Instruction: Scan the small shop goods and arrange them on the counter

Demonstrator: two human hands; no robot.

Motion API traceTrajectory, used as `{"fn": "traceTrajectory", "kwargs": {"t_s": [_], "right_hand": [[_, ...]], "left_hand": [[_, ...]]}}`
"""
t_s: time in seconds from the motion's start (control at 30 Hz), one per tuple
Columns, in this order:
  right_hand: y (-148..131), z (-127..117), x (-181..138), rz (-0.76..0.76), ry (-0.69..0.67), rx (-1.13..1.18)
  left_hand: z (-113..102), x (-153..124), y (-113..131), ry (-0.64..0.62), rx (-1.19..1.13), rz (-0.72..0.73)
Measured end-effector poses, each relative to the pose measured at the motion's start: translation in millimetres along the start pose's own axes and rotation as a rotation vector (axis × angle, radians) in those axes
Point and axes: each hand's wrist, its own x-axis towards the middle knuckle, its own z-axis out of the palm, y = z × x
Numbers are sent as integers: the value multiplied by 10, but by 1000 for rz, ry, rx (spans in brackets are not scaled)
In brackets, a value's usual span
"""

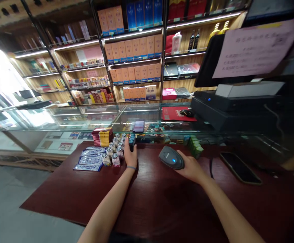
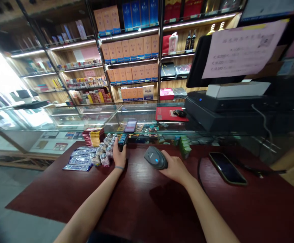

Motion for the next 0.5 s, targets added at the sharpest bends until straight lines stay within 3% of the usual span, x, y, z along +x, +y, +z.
{"fn": "traceTrajectory", "kwargs": {"t_s": [0.13,0.23,0.5], "right_hand": [[120,-109,14,129,162,79],[259,-242,3,199,297,126],[653,-673,-152,327,603,358]], "left_hand": [[106,-102,120,-37,49,160],[350,-190,221,-124,40,192],[1544,-460,487,-444,-134,153]]}}
